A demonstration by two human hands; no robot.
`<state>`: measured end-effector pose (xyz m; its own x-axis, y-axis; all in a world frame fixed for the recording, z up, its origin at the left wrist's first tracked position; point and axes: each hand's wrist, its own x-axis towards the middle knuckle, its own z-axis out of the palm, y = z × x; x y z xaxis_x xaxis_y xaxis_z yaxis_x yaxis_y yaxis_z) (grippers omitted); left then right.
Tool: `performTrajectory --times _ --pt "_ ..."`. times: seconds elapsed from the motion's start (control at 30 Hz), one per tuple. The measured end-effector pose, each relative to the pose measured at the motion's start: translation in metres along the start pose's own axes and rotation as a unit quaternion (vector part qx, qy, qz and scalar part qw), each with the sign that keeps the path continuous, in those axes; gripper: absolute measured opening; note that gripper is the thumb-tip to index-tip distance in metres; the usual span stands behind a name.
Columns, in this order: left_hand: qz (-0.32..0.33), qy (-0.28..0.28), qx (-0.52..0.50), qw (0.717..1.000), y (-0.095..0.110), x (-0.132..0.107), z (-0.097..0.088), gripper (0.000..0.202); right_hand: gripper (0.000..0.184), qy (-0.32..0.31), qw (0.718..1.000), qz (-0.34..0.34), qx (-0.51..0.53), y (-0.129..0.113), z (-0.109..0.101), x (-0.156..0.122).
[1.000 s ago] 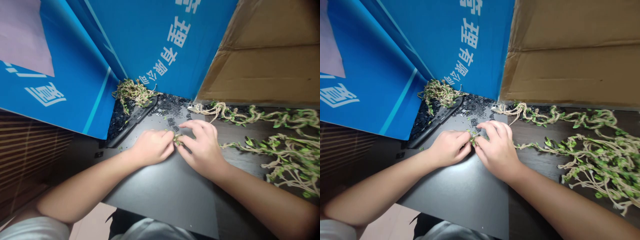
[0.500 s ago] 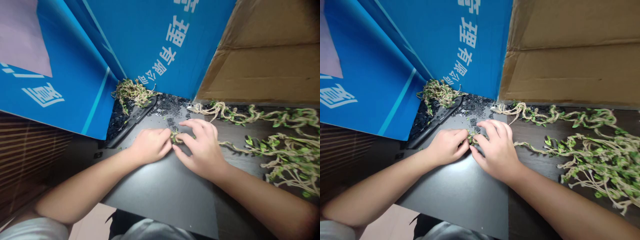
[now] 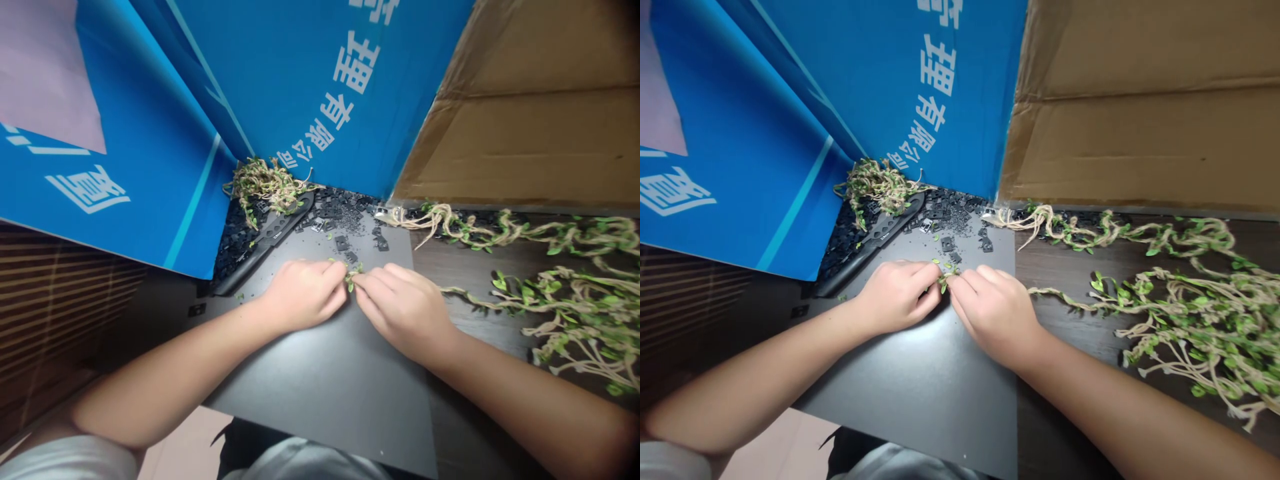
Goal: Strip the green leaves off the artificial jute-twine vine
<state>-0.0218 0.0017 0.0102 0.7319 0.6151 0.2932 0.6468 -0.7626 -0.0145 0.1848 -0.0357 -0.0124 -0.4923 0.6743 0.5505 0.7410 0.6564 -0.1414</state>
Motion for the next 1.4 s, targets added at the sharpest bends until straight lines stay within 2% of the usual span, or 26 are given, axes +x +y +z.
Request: performTrajectory --times 0.2,0.4,0.6,0.83,1.03,1.23,1.4 --pt "-0.027 -0.019 0.0 0.999 0.0 0.0 0.001 0.022 0.017 -0.002 1.0 0.009 -0.001 0.0 0.004 0.0" --pt "-0.052 -0.028 -0.007 0.998 -0.002 0.001 0.0 0.022 0.014 0.001 1.0 -0.002 -0.018 -0.002 -0.001 0.0" --pt "-0.07 -0.038 -0.017 0.997 -0.005 0.0 0.0 0.021 0.011 0.001 0.994 -0.031 0.105 0.0 0.001 0.0" --pt "-0.054 -0.024 -0.033 0.998 -0.002 0.001 -0.002 0.02 0.01 0.008 0.976 -0.001 0.218 0.004 0.005 0.002" --pt "-0.072 -0.025 -0.038 0.996 -0.005 0.001 -0.002 0.021 0.011 0.005 0.986 0.018 0.168 0.003 0.005 0.0" --pt "-0.052 -0.025 -0.041 0.997 -0.005 0.001 -0.001 0.023 0.014 0.003 0.984 0.111 0.14 0.004 0.009 -0.003" --pt "-0.043 -0.015 -0.035 0.998 -0.004 0.001 -0.001 0.023 0.02 -0.013 0.984 0.106 0.144 0.005 0.011 -0.004"
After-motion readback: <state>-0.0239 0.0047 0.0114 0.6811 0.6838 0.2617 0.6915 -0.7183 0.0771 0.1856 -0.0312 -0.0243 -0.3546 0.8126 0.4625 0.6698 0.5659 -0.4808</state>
